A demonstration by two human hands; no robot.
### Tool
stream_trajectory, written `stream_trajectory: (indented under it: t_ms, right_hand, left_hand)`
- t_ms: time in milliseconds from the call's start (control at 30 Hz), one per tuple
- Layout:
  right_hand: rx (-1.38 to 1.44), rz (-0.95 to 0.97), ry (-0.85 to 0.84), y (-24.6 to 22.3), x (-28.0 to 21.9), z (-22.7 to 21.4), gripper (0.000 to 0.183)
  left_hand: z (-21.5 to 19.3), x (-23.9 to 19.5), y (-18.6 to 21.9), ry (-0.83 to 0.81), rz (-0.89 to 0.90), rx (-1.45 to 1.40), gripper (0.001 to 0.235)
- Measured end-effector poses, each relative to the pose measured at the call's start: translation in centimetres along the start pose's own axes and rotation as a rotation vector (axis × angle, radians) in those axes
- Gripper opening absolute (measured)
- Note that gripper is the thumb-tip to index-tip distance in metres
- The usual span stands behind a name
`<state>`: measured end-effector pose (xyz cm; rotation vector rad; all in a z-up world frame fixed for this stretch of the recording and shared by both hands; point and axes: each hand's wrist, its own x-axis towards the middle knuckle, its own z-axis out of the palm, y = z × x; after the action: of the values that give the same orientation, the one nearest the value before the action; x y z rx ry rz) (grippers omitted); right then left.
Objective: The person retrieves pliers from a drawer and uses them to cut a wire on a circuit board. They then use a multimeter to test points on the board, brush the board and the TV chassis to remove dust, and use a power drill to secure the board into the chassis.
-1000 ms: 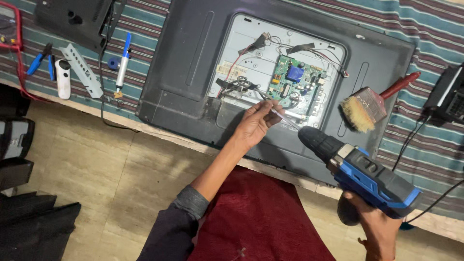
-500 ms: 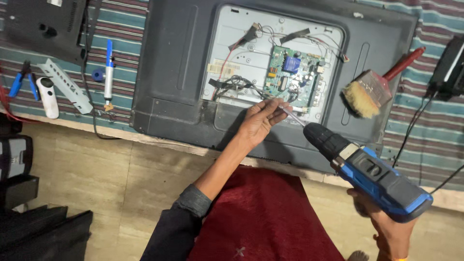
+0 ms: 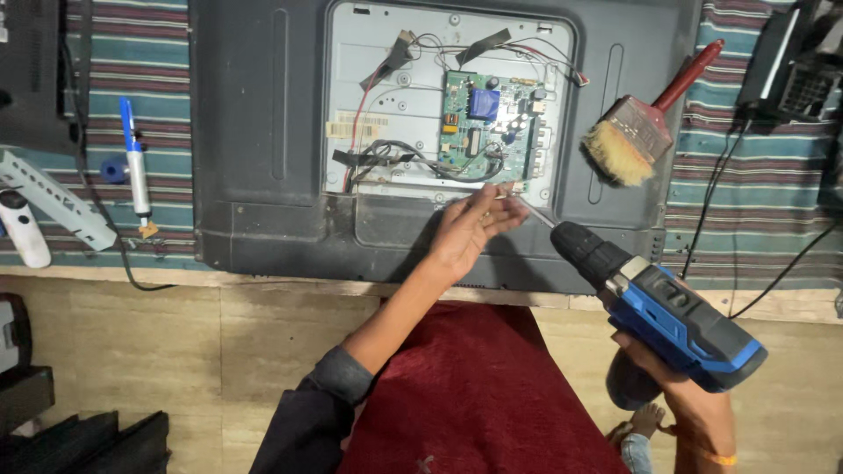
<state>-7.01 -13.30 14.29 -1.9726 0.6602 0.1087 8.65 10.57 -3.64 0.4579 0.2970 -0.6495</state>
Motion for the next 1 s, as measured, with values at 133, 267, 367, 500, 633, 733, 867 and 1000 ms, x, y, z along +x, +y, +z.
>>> stream_trajectory:
  t_ms: [133,267,367,500,633,733,867,1000]
  right_hand:
    - [-0.036,0.026,0.048,-2.4,0.6,-1.0,0.047]
    - [-0.115,0.026,0.014,-4.9,2.2,-0.7,0.050]
    - [-0.171,0.042,-0.023,-6.5,3.2,-0.3,0.062]
    - [-0.116,0.047,-0.076,-7.1,3.6,0.0,0.067]
    - [-0.400,-0.055,-0.155,-8.4,5.1,-0.6,0.075]
    - [-0.860,-0.200,-0.281,-10.3,8.3,-1.3,0.087]
    - [-1.129,-0.090,-0.543,-12.6,13.3,-1.2,0.073]
    - [-1.048,-0.231,-0.608,-13.7,16.1,-0.8,0.077]
  left_hand:
    - [-0.2,-1.5,-0.4,0.130,0.122,0.400,0.031]
    - [-0.9,-2.8,0.2,0.168,0.170,0.561,0.027]
    - [-0.9,-3.2,1.5,0.107,0.132,0.416,0.026]
    - [-0.7,-3.3,2.9,0.071,0.095,0.324,0.025]
    - [-0.7,-3.4,3.0,0.079,0.099,0.294,0.025]
    - [-0.8,-3.3,2.8,0.047,0.112,0.310,0.025]
    - [-0.7,-3.4,2.8,-0.013,0.048,0.370,0.030]
    - [-0.5,-3.8,2.7,0.004,-0.007,0.453,0.034]
